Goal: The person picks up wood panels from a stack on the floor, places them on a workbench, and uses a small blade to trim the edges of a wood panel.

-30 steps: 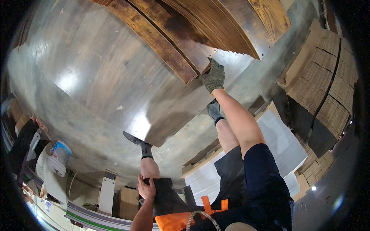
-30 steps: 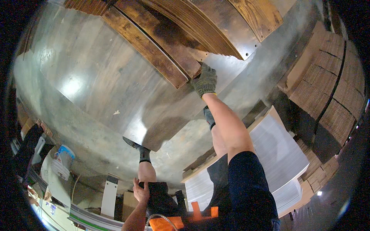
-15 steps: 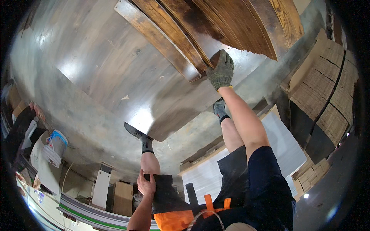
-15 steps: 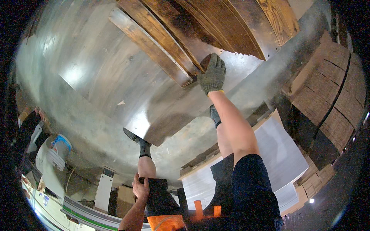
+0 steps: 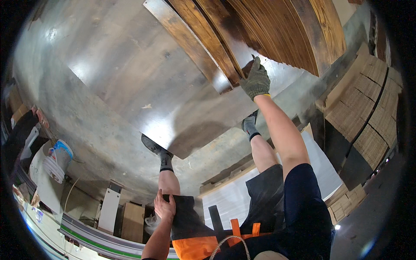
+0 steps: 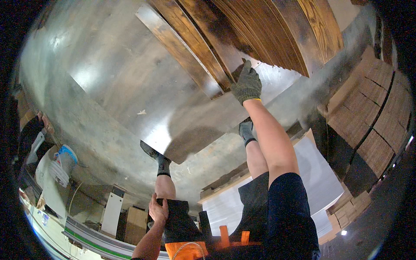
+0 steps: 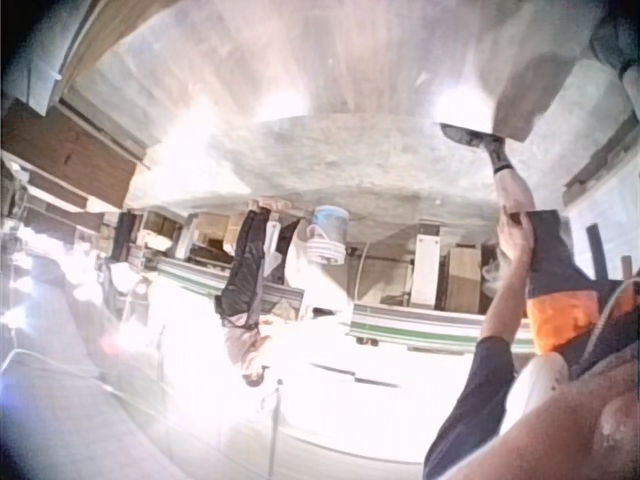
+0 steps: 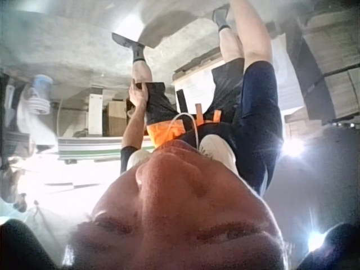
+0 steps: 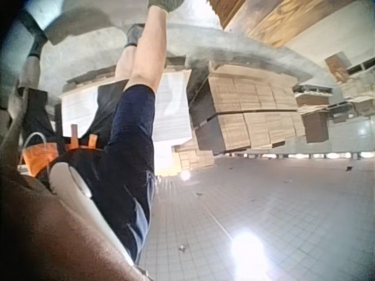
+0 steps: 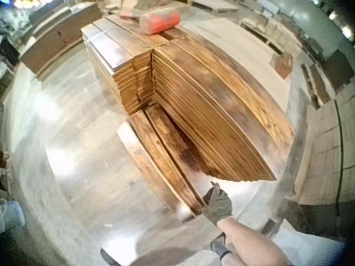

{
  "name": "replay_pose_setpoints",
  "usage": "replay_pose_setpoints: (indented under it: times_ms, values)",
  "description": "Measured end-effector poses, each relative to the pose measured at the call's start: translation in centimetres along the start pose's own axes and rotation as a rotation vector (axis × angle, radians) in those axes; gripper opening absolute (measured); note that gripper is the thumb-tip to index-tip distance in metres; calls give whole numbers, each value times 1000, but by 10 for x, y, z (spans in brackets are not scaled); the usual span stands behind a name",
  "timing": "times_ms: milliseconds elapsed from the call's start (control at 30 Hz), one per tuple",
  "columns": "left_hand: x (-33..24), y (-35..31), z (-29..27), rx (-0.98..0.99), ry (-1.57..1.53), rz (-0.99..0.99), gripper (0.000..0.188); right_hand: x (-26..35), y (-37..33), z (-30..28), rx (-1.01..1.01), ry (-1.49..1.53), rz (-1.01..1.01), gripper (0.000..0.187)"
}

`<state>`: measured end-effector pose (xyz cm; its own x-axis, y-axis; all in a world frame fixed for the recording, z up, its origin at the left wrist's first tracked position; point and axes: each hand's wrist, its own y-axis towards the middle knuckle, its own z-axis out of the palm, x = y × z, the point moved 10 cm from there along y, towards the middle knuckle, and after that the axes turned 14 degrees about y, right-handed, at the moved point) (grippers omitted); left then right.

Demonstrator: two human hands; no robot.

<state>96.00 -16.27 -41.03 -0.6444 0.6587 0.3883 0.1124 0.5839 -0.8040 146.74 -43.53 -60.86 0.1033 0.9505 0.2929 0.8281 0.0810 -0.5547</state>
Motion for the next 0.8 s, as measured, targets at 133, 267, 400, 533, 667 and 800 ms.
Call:
replay_pose_setpoints:
  times_ms: [133, 267, 400, 533, 667, 800]
  values:
    - [-3, 2, -8, 46, -18, -21, 56, -9, 5, 3, 16, -17, 1, 101]
    - [6, 3, -3, 6, -14, -9, 53, 5, -2, -2, 49, -55, -7, 101]
    - [4, 6, -6, -5, -38, 8, 51, 1, -10, -8, 78, 75, 15, 97]
    - [4, 8, -2, 11, -36, 13, 49, 29, -68, -9, 2, 328, -60, 87]
    - [10, 9, 0, -5, -36, 23, 47, 57, -139, 30, 95, 409, -142, 66]
    - [5, 11, -8, 23, -41, 27, 47, 71, -173, 113, 150, 562, -198, 52]
